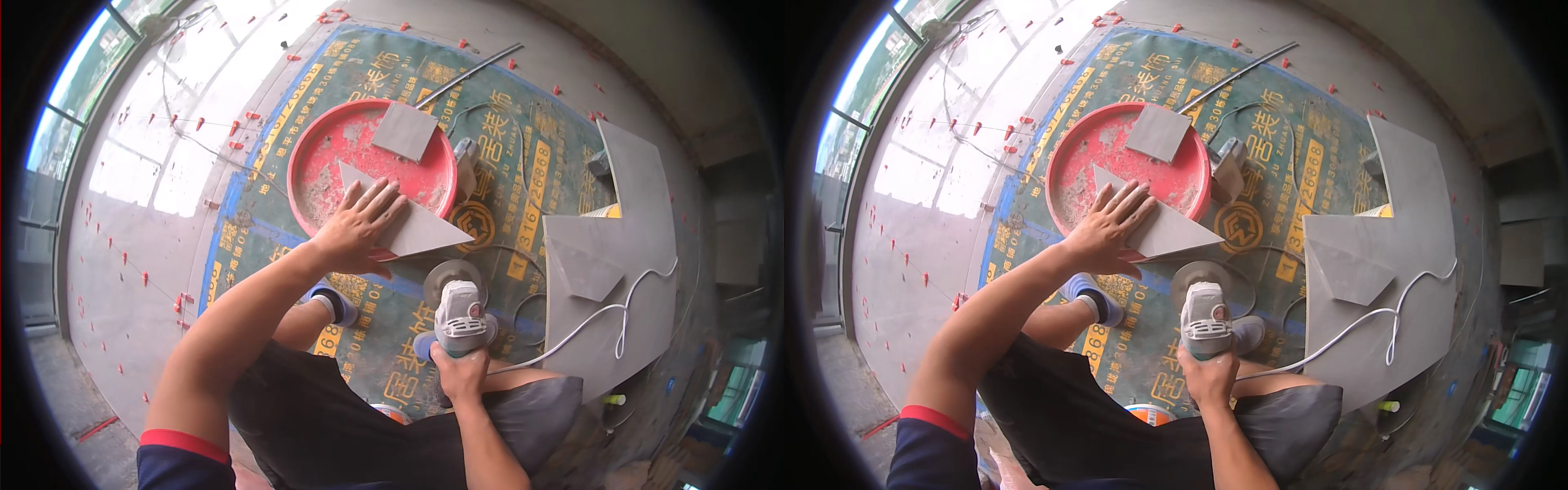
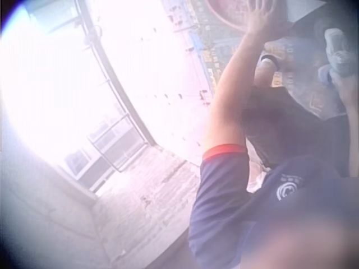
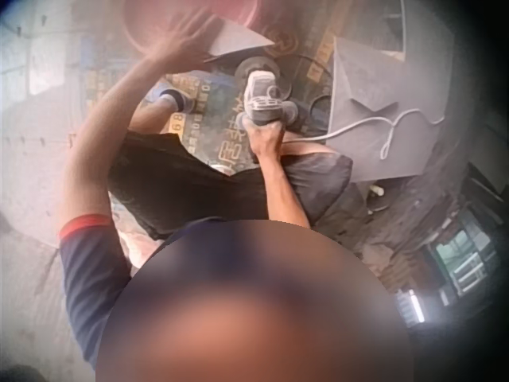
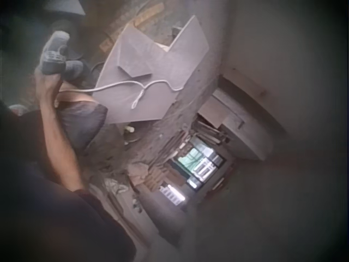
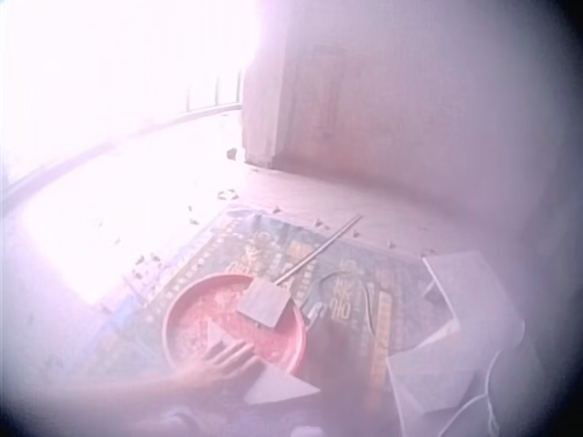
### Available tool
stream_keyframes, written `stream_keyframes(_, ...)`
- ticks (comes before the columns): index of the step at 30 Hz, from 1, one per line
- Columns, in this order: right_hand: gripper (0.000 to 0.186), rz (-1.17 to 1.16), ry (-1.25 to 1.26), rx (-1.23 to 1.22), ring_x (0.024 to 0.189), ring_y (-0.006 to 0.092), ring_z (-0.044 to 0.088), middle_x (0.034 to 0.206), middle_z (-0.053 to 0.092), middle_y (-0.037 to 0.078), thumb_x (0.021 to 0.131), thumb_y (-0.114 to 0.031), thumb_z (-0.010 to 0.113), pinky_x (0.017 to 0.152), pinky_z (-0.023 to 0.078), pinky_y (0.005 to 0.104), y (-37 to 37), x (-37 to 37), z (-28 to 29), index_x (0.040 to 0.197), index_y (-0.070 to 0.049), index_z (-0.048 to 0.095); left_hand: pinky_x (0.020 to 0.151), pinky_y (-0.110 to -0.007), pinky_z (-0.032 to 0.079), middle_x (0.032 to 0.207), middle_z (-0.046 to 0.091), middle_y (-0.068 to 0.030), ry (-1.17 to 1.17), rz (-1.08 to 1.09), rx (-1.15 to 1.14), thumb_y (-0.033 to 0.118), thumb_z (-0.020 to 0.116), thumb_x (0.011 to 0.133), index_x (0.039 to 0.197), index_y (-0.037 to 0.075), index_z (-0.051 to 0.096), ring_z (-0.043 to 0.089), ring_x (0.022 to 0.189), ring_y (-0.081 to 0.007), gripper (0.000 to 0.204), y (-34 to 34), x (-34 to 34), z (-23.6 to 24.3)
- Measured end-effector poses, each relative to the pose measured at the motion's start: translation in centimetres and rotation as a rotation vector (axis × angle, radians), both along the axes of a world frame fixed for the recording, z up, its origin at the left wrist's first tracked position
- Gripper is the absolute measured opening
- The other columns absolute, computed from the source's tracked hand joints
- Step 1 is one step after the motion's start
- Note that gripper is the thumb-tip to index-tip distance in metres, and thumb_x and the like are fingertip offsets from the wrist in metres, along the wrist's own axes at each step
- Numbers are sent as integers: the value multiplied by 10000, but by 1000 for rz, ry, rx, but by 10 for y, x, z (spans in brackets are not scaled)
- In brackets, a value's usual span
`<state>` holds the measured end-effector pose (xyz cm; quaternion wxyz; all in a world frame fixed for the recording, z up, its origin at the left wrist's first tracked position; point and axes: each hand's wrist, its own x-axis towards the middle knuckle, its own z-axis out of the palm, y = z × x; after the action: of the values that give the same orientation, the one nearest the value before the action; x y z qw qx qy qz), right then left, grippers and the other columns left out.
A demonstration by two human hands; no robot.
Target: Use an angle grinder to cut and shape ceramic tiles.
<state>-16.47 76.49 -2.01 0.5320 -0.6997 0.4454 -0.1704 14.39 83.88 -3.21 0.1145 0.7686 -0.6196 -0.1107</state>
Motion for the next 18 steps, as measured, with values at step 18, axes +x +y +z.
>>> stream_keyframes(18,577,188,147,-165,930,375,709,1024,710,179,658,-144,833,841,551,447,-1,34,-11,1160,-15,581,1273,-576,155,1630,336,-168,-12,18,-66,416,888,637,1619,41,251,248,1557,-313,1230,-1,4,-11)
